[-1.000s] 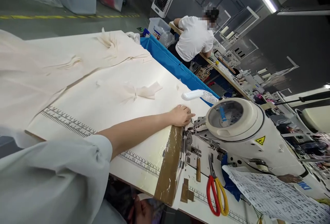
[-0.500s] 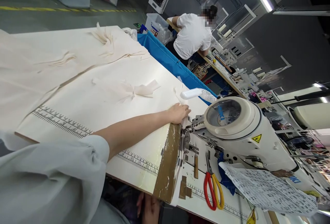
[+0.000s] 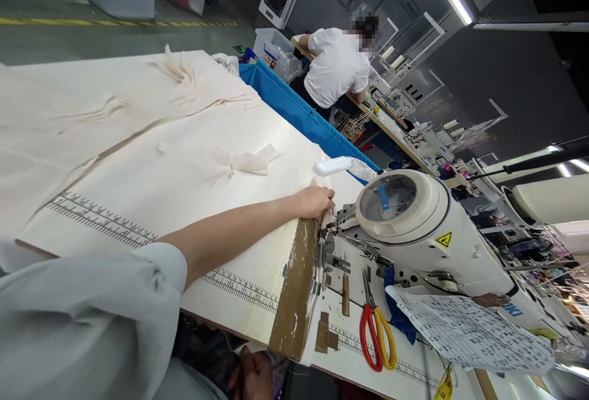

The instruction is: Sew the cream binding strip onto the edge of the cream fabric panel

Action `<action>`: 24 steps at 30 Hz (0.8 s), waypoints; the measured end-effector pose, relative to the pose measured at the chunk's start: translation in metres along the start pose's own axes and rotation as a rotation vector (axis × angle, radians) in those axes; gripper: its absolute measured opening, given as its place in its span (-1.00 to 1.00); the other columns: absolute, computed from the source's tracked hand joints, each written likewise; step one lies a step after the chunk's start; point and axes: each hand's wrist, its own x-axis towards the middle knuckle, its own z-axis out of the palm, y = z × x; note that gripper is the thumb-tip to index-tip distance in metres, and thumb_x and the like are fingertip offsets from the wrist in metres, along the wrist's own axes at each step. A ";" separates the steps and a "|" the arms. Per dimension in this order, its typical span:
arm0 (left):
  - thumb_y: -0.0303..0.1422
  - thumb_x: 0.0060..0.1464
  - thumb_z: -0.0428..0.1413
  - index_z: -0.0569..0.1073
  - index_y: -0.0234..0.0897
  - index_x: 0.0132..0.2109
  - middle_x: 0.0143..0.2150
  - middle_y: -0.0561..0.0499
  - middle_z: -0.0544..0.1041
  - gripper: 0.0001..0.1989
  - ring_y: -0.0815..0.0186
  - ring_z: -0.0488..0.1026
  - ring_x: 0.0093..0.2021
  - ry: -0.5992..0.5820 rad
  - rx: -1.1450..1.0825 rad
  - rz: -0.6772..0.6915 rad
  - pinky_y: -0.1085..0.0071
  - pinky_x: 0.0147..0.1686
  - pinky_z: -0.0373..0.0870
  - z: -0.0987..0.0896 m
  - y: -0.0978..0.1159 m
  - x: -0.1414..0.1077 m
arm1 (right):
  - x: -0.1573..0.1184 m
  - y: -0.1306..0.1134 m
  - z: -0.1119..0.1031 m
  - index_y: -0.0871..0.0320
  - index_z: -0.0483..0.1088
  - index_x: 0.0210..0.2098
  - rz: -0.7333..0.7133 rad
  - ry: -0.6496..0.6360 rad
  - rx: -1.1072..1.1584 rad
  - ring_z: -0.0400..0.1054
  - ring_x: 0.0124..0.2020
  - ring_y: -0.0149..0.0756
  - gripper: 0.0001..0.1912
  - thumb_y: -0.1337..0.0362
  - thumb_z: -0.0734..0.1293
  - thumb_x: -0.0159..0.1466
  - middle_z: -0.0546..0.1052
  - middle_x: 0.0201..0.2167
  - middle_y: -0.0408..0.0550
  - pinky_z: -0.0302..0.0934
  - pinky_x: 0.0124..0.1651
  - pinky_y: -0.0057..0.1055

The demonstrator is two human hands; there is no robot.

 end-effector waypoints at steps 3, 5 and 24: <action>-0.43 0.29 -0.02 0.56 -0.30 0.00 -0.10 -0.17 0.53 -0.71 0.12 0.45 -0.07 -0.007 -0.008 0.049 0.23 -0.12 0.37 -0.001 0.001 -0.001 | 0.006 0.008 -0.001 0.09 -0.01 -0.88 0.100 -0.106 0.007 -0.19 -0.89 -0.56 -0.19 -0.27 0.10 0.31 -0.05 -0.93 -0.33 -0.29 -0.75 -0.58; -0.43 0.28 -0.03 0.57 -0.31 -0.03 -0.12 -0.18 0.54 -0.71 0.11 0.45 -0.08 -0.006 -0.010 0.069 0.22 -0.11 0.37 -0.002 0.002 -0.002 | 0.012 0.015 -0.001 0.11 0.09 -0.82 0.138 -0.172 -0.004 -0.17 -0.87 -0.59 -0.25 -0.22 0.19 0.32 -0.02 -0.91 -0.40 -0.22 -0.76 -0.58; -0.47 0.18 0.02 0.58 -0.28 -0.13 -0.13 -0.16 0.56 -0.75 0.10 0.46 -0.08 -0.024 -0.058 0.088 0.23 -0.12 0.39 -0.006 0.003 -0.005 | 0.014 0.009 0.003 0.15 0.34 -0.68 0.062 -0.046 -0.008 -0.02 -0.90 -0.55 -0.41 -0.09 0.23 0.34 0.17 -0.88 -0.34 -0.18 -0.79 -0.60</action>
